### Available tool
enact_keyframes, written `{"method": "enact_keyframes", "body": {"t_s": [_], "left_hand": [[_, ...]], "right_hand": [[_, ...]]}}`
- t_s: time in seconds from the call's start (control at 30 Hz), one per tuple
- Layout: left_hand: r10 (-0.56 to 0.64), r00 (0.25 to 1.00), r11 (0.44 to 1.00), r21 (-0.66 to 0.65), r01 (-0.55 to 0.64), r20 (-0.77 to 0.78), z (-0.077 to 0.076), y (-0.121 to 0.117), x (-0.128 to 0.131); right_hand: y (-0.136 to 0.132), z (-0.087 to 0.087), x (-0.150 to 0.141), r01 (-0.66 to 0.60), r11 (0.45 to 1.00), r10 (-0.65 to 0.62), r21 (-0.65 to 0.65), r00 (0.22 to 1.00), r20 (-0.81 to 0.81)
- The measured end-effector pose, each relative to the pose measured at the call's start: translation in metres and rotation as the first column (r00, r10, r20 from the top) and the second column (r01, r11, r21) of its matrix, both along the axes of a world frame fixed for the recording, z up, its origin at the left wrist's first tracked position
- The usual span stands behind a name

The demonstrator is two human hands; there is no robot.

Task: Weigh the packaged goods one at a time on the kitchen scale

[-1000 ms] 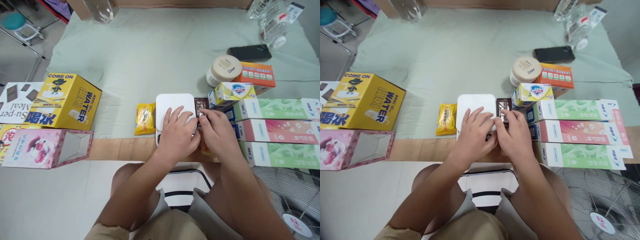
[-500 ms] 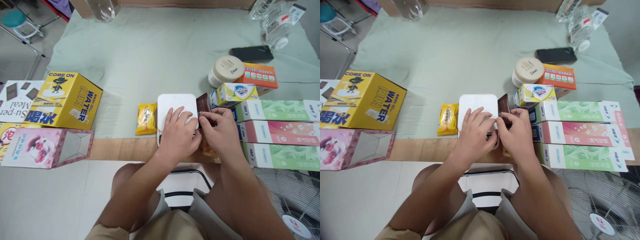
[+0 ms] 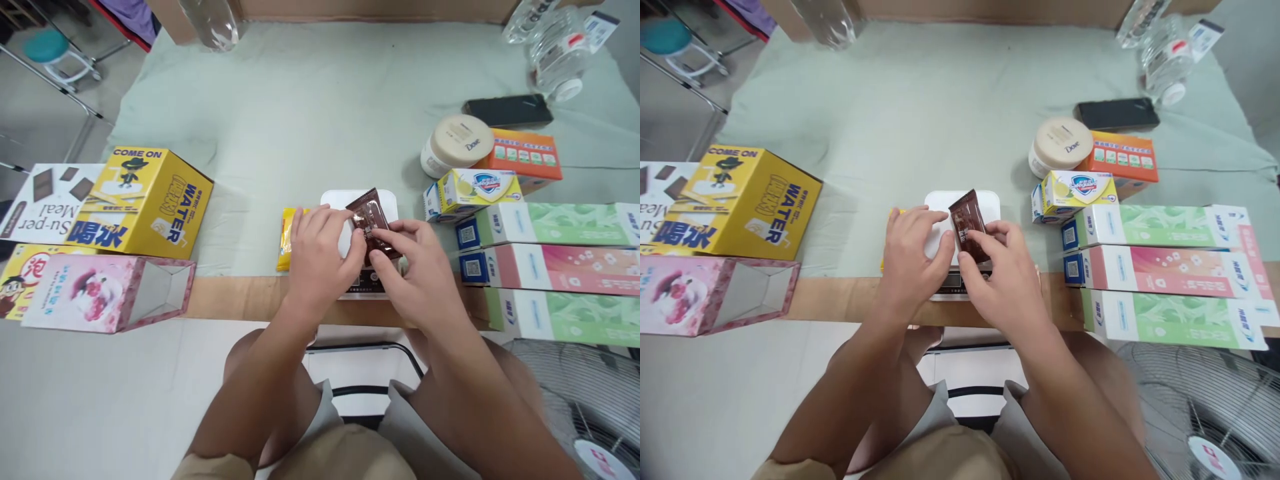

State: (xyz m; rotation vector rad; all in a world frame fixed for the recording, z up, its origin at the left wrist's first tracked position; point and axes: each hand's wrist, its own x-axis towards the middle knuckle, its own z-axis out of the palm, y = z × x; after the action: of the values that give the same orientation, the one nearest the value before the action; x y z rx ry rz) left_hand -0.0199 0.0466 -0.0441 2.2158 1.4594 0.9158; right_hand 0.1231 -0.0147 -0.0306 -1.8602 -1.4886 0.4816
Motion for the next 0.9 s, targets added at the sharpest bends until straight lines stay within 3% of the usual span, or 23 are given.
{"method": "enact_keyframes", "body": {"t_s": [0.17,0.33,0.47,0.6,0.9], "left_hand": [[0.045,0.999,0.999,-0.016,-0.045,0.005,0.002,0.003,-0.011],[0.02,1.0,0.999,-0.035,-0.02,0.001,0.001,0.006,-0.018],[0.133,0.989,0.991,-0.03,-0.132,0.06,0.006,0.017,-0.035],[0.197,0.98,0.961,-0.201,-0.191,0.012,0.007,0.026,-0.057],[0.127,0.986,0.875,-0.457,-0.161,-0.104,0.003,0.022,-0.075]], "right_hand": [[-0.001,0.003,0.006,0.053,0.994,-0.064,0.101,0.991,0.117],[0.0,-0.007,0.002,-0.013,0.999,0.005,0.032,0.975,0.223],[0.001,-0.015,-0.008,-0.072,0.997,0.072,-0.014,0.947,0.311],[0.002,-0.019,-0.017,-0.084,0.996,0.078,0.006,0.949,0.306],[0.01,-0.013,-0.045,-0.01,0.989,-0.022,0.15,0.978,0.209]]}}
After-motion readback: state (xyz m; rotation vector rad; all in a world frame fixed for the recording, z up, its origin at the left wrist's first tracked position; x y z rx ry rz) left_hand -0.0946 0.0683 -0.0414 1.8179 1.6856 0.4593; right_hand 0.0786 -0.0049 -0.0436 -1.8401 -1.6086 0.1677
